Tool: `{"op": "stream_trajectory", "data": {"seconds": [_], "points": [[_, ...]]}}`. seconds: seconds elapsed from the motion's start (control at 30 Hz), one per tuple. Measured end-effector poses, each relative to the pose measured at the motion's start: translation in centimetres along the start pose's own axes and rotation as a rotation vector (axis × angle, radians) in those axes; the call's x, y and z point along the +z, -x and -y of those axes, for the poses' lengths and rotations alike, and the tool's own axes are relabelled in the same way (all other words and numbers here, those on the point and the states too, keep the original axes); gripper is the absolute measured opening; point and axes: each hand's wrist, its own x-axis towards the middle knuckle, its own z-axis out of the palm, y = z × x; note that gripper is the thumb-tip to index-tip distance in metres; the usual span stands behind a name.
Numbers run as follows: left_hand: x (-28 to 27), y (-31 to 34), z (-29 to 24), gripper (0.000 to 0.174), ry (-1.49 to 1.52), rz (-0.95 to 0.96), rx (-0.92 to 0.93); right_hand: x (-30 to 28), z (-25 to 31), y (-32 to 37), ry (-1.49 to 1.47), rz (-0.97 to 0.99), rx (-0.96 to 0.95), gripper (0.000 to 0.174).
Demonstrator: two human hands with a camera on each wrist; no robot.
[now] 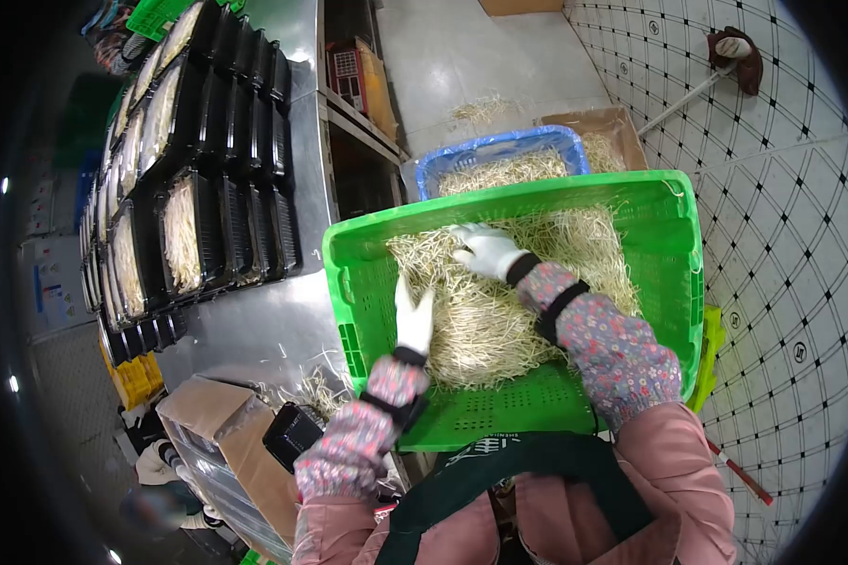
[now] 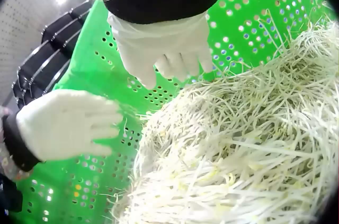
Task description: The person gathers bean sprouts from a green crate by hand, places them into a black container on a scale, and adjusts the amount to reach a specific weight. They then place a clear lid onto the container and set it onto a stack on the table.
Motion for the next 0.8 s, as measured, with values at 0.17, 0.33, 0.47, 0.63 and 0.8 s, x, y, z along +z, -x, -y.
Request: {"op": "stream_trajectory", "data": {"seconds": [0.17, 0.33, 0.47, 0.63, 0.8], "points": [[4.3, -6.5, 0.6, 0.072, -0.856, -0.081, 0.186, 4.9, -1.8, -1.6, 0.143, -0.075, 0.010, 0.060], [1.2, 1.8, 2.9, 0.085, -0.745, 0.664, -0.015, 7.4, -0.7, 8.6, 0.230, 0.112, -0.058, 0.069], [-0.9, 8.6, -0.4, 0.132, -0.933, 0.887, 0.043, 5.3, 0.7, 17.1, 0.383, 0.280, -0.303, 0.093], [1.9, 4.9, -1.3, 0.131, -0.931, 0.706, 0.124, 4.9, -1.1, 14.6, 0.413, 0.189, -0.250, 0.099], [0.0, 0.5, -0.8, 0.123, -0.533, 0.645, 0.109, 0.8, -2.6, 10.4, 0.178, 0.300, -0.151, 0.105]]}}
